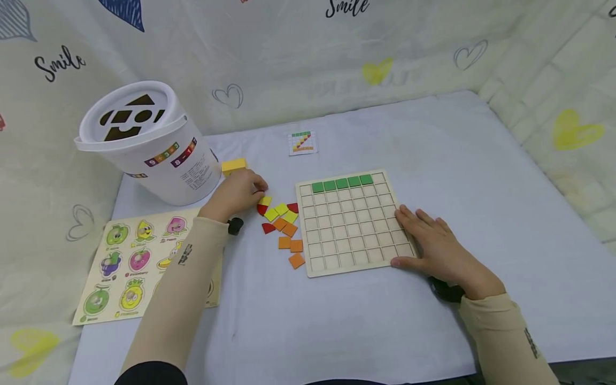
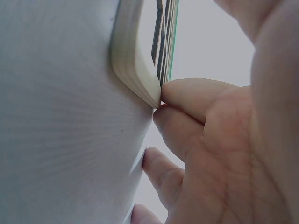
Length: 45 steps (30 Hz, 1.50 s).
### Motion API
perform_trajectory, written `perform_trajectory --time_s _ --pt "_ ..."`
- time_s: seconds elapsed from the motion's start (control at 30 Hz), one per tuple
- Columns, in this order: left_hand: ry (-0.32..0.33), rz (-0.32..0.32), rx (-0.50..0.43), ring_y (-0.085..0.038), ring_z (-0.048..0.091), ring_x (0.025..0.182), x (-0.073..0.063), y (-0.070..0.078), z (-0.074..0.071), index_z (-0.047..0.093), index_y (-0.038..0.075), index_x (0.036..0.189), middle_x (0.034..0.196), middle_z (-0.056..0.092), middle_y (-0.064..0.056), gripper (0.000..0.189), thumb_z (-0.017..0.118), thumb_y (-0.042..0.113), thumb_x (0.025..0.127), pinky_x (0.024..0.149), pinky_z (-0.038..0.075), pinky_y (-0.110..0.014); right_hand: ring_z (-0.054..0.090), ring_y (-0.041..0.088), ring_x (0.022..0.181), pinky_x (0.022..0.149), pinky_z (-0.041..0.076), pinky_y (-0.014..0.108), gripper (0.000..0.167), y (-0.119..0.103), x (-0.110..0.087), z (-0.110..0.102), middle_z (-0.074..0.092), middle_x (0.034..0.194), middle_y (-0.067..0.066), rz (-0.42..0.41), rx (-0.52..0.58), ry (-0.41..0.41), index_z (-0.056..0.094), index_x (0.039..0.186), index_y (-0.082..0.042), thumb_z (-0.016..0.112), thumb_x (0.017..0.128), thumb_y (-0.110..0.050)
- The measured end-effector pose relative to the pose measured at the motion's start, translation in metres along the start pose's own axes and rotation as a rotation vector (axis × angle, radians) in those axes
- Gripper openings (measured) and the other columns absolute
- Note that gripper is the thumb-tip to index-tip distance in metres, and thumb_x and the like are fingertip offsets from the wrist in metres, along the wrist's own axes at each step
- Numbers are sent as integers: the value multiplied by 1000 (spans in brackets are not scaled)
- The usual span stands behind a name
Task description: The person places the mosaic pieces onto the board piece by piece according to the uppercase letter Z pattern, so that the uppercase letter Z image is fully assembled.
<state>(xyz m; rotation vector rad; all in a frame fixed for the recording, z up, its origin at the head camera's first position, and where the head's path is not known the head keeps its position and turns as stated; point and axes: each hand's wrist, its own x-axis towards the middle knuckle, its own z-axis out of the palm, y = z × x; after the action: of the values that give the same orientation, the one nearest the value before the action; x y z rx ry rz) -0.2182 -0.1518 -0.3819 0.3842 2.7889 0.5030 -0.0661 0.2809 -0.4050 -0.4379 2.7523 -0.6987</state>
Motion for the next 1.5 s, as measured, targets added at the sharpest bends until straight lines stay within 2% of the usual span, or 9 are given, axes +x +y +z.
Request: perform_trajectory --time_s 0.23,0.5,0.7,1.0,1.13,1.23,1.3,1.4,1.5 --pt "16 -23 24 -27 59 102 -6 -6 -4 77 10 113 105 72 -9 26 76 29 95 95 53 -41 13 51 159 123 8 72 112 -1 0 -1 16 175 14 2 -3 4 19 167 -10 78 85 -60" --pt "-21 -42 -8 -28 58 106 -8 -11 -8 76 11 115 109 71 -10 22 72 19 95 98 52 -43 13 51 159 123 8 73 111 -1 0 -1 16 175 14 -2 -2 3 19 167 -10 78 86 -59" --pt "-70 7 -66 -28 58 107 -9 -16 -9 74 15 126 116 69 -10 33 69 9 94 92 56 -41 13 51 159 123 8 73 111 -2 -1 -2 16 175 14 2 -3 3 19 167 -10 78 86 -58" --pt "-30 65 -56 -27 58 107 -5 -8 -1 75 13 127 119 70 -9 33 66 5 97 94 54 -40 13 52 158 122 7 73 112 -4 -1 -2 16 175 15 1 10 -1 19 167 -9 79 86 -57" --pt "18 -19 -61 -26 58 103 -1 -3 4 73 14 125 114 68 -8 30 63 8 97 91 55 -38 13 52 158 122 7 73 112 -3 -1 -1 16 175 15 1 15 0 19 167 -9 78 86 -58" --pt "63 -115 -49 -25 60 92 0 0 7 71 13 115 98 67 -8 20 66 26 100 81 54 -35 13 51 159 123 7 73 112 -3 0 -1 16 175 14 3 17 0 19 167 -10 78 85 -59" --pt "89 -157 -52 -25 60 87 1 2 9 70 12 107 88 67 -8 27 69 39 99 75 51 -34 13 51 159 123 6 73 112 -3 0 -1 16 175 14 4 16 0 19 167 -10 78 85 -59" --pt "104 -179 -71 -24 60 86 4 8 11 68 11 98 83 67 -8 38 74 48 93 75 49 -34 12 51 159 123 6 72 112 -2 -1 -1 16 175 14 5 14 2 18 167 -10 78 85 -59" --pt "102 -184 -85 -24 60 85 6 17 12 68 10 99 85 67 -8 37 79 44 91 74 49 -33 13 51 159 123 7 72 112 -2 -1 0 16 175 14 4 12 6 19 167 -11 78 85 -59"
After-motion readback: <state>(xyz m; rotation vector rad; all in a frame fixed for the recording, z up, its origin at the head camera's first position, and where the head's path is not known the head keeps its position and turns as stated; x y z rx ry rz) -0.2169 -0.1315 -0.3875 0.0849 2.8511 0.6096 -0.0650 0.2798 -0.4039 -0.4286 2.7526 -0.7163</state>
